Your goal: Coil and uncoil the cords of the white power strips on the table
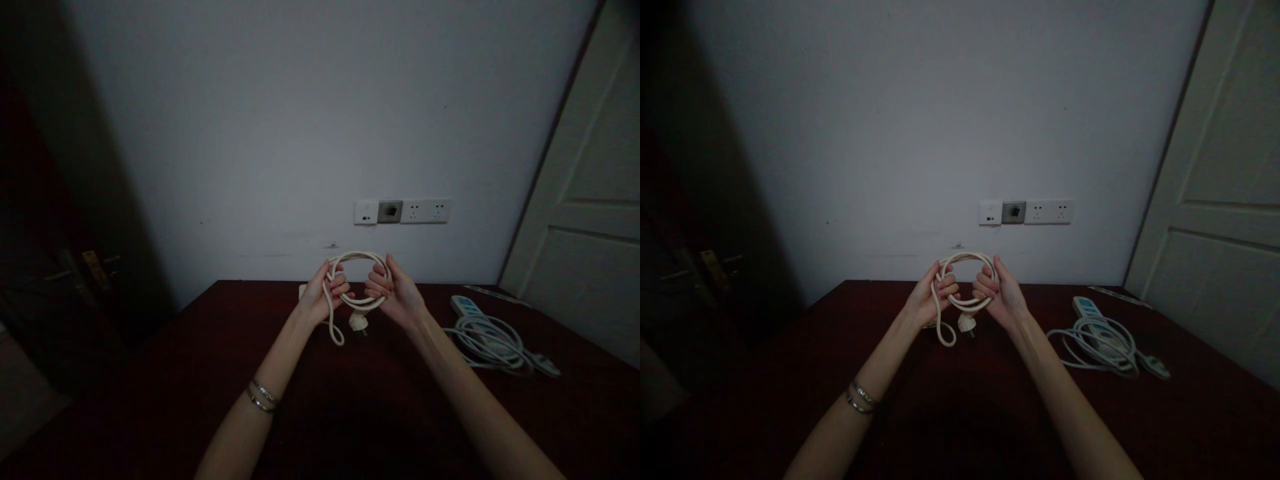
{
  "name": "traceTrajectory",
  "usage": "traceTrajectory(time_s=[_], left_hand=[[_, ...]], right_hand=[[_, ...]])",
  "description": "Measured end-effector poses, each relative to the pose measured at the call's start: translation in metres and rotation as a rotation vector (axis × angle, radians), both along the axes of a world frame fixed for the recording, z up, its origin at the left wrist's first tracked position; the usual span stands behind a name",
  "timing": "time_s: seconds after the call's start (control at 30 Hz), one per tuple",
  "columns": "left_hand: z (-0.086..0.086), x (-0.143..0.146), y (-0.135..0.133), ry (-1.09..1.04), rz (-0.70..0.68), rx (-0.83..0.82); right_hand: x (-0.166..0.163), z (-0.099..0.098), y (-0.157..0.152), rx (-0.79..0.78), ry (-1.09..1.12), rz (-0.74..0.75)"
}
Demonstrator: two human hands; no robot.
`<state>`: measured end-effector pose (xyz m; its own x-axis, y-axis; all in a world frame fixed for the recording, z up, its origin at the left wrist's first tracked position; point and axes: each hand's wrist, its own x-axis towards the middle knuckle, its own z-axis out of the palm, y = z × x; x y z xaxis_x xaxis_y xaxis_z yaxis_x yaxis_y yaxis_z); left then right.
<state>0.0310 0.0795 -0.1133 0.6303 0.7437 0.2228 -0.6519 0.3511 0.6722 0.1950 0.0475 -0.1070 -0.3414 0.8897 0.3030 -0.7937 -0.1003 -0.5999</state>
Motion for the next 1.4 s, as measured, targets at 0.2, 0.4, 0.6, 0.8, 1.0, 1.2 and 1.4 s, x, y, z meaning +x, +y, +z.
traceTrajectory(time_s=[0.2, 0.4, 0.6, 0.8, 1.0, 1.2, 1.4], left_hand=[[-0.012, 0.008, 0.008, 0.077, 0.038, 0.026], [0.006, 0.014, -0.015, 0.263, 0.115, 0.231], [0.015, 0.010, -0.026, 0.348, -0.003, 0.308], [-0.002, -0.010, -0.002, 0.292, -0.129, 0.334], [-0.003, -0.035, 0.012, 0.245, -0.076, 0.283], [0.026, -0.036, -0.002, 0.489, 0.746, 0.384], [0.047, -0.031, -0.063, 0.537, 0.786, 0.761]], right_hand=[[-0.010, -0.004, 0.003, -0.016, -0.080, -0.087], [-0.004, -0.010, 0.008, -0.098, -0.153, 0.037], [-0.002, -0.018, 0.014, -0.046, -0.159, 0.198], [0.002, -0.009, 0.006, -0.041, -0.153, 0.104], [0.005, -0.005, 0.003, -0.002, -0.205, 0.028], [-0.006, -0.006, 0.003, -0.050, -0.432, -0.160], [-0.013, -0.002, -0.001, -0.117, -0.468, -0.295]])
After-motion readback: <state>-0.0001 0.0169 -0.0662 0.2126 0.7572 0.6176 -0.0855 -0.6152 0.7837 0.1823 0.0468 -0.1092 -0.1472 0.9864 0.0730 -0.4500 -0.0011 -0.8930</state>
